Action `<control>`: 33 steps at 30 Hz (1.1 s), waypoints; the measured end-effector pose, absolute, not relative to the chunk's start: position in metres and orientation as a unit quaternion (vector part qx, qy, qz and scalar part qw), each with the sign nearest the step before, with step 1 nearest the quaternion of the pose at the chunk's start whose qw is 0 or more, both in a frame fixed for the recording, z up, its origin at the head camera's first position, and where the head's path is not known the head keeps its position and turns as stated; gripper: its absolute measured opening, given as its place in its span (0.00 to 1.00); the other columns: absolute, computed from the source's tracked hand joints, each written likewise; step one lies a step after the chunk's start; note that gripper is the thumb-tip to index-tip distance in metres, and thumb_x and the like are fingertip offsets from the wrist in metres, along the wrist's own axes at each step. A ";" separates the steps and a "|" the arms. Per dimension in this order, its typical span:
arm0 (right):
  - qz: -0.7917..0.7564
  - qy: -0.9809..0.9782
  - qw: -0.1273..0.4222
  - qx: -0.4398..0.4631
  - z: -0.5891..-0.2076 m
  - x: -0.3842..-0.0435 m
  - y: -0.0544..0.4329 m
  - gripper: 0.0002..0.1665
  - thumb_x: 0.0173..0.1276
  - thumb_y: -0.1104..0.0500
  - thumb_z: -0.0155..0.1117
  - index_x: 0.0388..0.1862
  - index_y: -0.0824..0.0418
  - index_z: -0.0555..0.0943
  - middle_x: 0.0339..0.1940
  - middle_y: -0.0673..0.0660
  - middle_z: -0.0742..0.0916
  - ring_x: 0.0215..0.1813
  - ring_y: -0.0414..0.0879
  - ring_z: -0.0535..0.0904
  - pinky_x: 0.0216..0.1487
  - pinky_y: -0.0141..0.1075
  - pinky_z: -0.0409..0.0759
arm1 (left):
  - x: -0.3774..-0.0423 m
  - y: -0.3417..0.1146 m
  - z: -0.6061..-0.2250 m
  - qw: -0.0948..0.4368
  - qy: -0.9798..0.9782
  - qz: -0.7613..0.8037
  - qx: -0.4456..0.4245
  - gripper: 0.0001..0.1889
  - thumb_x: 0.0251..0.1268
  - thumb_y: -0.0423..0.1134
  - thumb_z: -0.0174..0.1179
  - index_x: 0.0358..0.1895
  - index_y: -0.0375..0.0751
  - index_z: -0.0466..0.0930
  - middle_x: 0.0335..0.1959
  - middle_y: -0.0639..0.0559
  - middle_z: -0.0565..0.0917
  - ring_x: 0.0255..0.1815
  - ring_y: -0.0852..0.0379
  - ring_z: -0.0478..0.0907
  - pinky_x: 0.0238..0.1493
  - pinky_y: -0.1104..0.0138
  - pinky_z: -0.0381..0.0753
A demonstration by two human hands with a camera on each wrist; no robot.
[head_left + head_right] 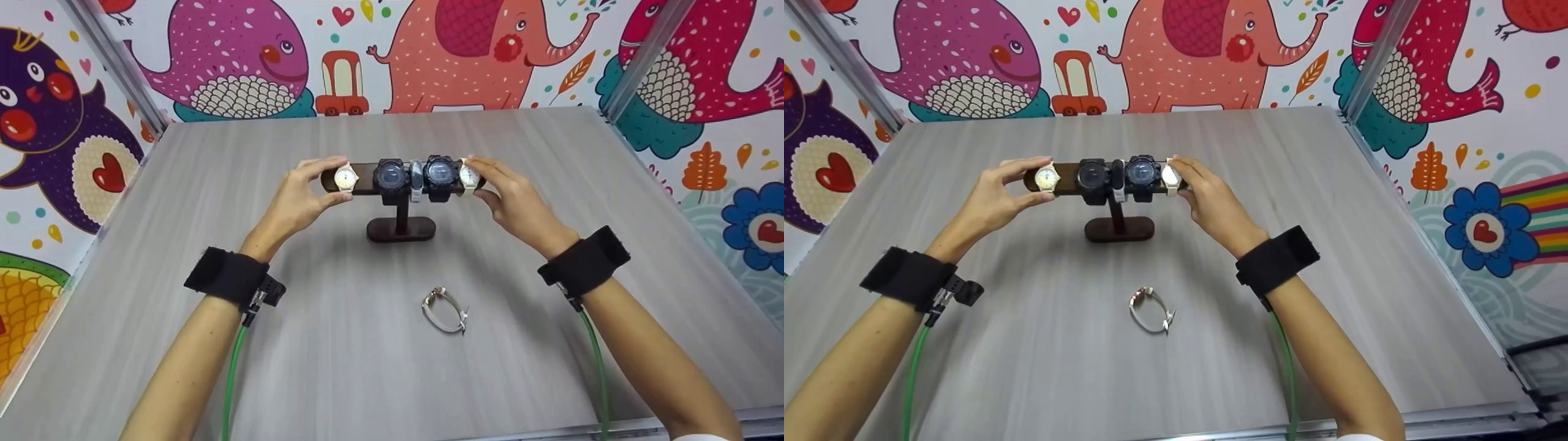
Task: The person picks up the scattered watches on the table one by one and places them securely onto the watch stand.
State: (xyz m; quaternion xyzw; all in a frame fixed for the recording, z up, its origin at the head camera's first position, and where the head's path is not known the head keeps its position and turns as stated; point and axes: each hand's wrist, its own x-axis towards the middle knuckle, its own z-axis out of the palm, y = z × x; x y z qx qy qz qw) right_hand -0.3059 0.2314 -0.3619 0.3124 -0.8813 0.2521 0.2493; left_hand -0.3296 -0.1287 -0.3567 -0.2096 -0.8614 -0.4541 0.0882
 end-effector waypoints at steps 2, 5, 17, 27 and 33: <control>0.248 -0.883 0.247 0.312 -0.362 -0.306 0.231 0.29 0.67 0.72 0.65 0.68 0.66 0.75 0.65 0.64 0.81 0.66 0.57 0.80 0.65 0.45 0.80 | -0.330 -0.128 -0.356 0.090 -0.864 -0.448 -0.211 0.31 0.55 0.36 0.74 0.65 0.41 0.79 0.67 0.42 0.79 0.70 0.45 0.69 0.75 0.50 0.67; 0.244 -0.885 0.243 0.312 -0.360 -0.306 0.231 0.29 0.67 0.72 0.64 0.68 0.66 0.75 0.65 0.64 0.82 0.66 0.57 0.80 0.65 0.45 0.80 | -0.330 -0.127 -0.355 0.089 -0.866 -0.442 -0.214 0.31 0.55 0.37 0.75 0.65 0.41 0.79 0.66 0.43 0.79 0.70 0.45 0.69 0.76 0.51 0.66; 0.250 -0.881 0.246 0.317 -0.359 -0.306 0.229 0.30 0.66 0.73 0.65 0.68 0.67 0.75 0.64 0.65 0.82 0.65 0.58 0.80 0.65 0.47 0.81 | -0.330 -0.119 -0.353 0.087 -0.871 -0.432 -0.216 0.31 0.55 0.39 0.75 0.65 0.42 0.79 0.65 0.43 0.80 0.69 0.45 0.69 0.71 0.53 0.71; 0.246 -0.880 0.252 0.318 -0.361 -0.307 0.230 0.29 0.67 0.73 0.64 0.67 0.68 0.75 0.64 0.66 0.82 0.65 0.59 0.80 0.65 0.48 0.81 | -0.330 -0.115 -0.354 0.099 -0.865 -0.438 -0.223 0.31 0.54 0.38 0.76 0.64 0.44 0.80 0.64 0.45 0.81 0.67 0.46 0.71 0.69 0.54 0.72; 0.247 -0.884 0.247 0.311 -0.360 -0.305 0.230 0.29 0.67 0.72 0.64 0.68 0.67 0.75 0.64 0.65 0.82 0.66 0.59 0.79 0.66 0.48 0.80 | -0.331 -0.113 -0.356 0.095 -0.862 -0.444 -0.224 0.31 0.54 0.38 0.76 0.65 0.43 0.79 0.65 0.45 0.81 0.67 0.45 0.71 0.70 0.54 0.71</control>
